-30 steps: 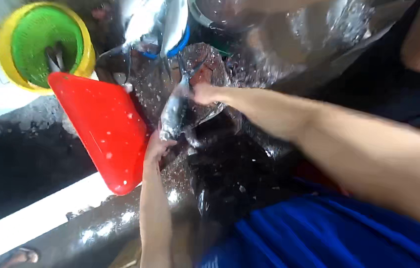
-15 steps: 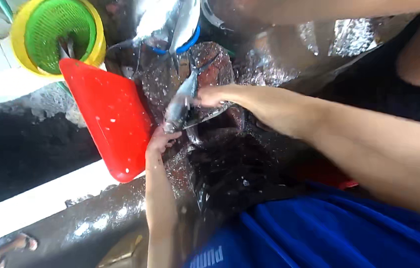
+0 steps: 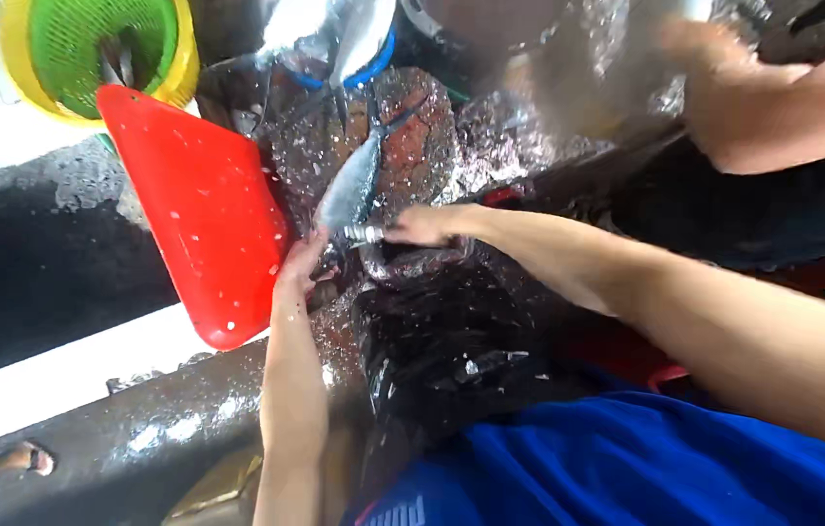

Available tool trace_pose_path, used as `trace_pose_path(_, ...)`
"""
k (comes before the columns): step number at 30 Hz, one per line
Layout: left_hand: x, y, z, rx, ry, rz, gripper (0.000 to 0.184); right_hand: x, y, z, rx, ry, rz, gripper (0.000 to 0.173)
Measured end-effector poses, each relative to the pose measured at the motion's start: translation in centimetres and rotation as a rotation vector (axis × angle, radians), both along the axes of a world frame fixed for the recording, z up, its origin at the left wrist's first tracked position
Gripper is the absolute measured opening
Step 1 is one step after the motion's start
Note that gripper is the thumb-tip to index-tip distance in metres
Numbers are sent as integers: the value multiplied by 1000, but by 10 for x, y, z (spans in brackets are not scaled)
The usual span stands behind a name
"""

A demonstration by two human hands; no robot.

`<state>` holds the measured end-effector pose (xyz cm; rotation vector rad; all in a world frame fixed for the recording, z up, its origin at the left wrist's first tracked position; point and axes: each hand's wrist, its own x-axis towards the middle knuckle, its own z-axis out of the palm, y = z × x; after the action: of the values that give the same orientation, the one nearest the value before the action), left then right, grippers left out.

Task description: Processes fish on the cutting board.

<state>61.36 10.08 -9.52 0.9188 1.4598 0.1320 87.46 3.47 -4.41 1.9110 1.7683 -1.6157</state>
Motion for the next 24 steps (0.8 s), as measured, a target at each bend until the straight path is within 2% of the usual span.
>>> trace_pose_path(1, 12, 6, -5, -1, 16, 25, 77, 17, 19, -15, 19, 4, -81, 62)
trace_pose_path(2, 20, 2, -8, -9, 35, 62, 82, 12, 12, -31, 29, 16, -208, 62)
trace_pose_path(4, 24, -6, -5, -10, 34, 157, 82, -39, -42, -42, 150, 11, -399, 61)
trace_pose_path(6, 26, 4, 8, -23, -75, 220, 72, -39, -50, -23, 234, -12, -296, 57)
trace_pose_path(8, 20, -14, 7, -121, -133, 235, 64, -17, -39, -22, 226, -23, -146, 56)
trace_pose_path(10, 28, -4, -4, -122, -141, 221, 75, 0, 7, -40, 293, -26, -251, 55)
trace_pose_path(11, 30, -14, -5, -109, -89, 232, 75, -15, -4, -48, 254, 0, -297, 55)
trace_pose_path(13, 30, -30, 13, -30, -5, 248, 70, -50, -66, -45, 232, 65, -312, 56)
trace_pose_path(16, 23, -26, 15, 39, -113, 292, 49, -30, -54, -13, 226, 88, -33, 57)
trace_pose_path(17, 21, -33, 10, -9, -71, 282, 49, -22, -44, -17, 216, 108, -67, 54)
trace_pose_path(19, 26, -21, -4, -100, -67, 239, 70, -12, -19, -50, 247, 113, -288, 57)
trace_pose_path(21, 24, -28, 2, -136, -72, 266, 73, -38, -56, -64, 225, 114, -376, 59)
trace_pose_path(22, 25, -24, 9, -121, -85, 266, 69, -42, -70, -56, 279, 85, -346, 57)
trace_pose_path(24, 22, -9, 10, -128, -133, 260, 61, -17, -56, -28, 299, 20, -137, 54)
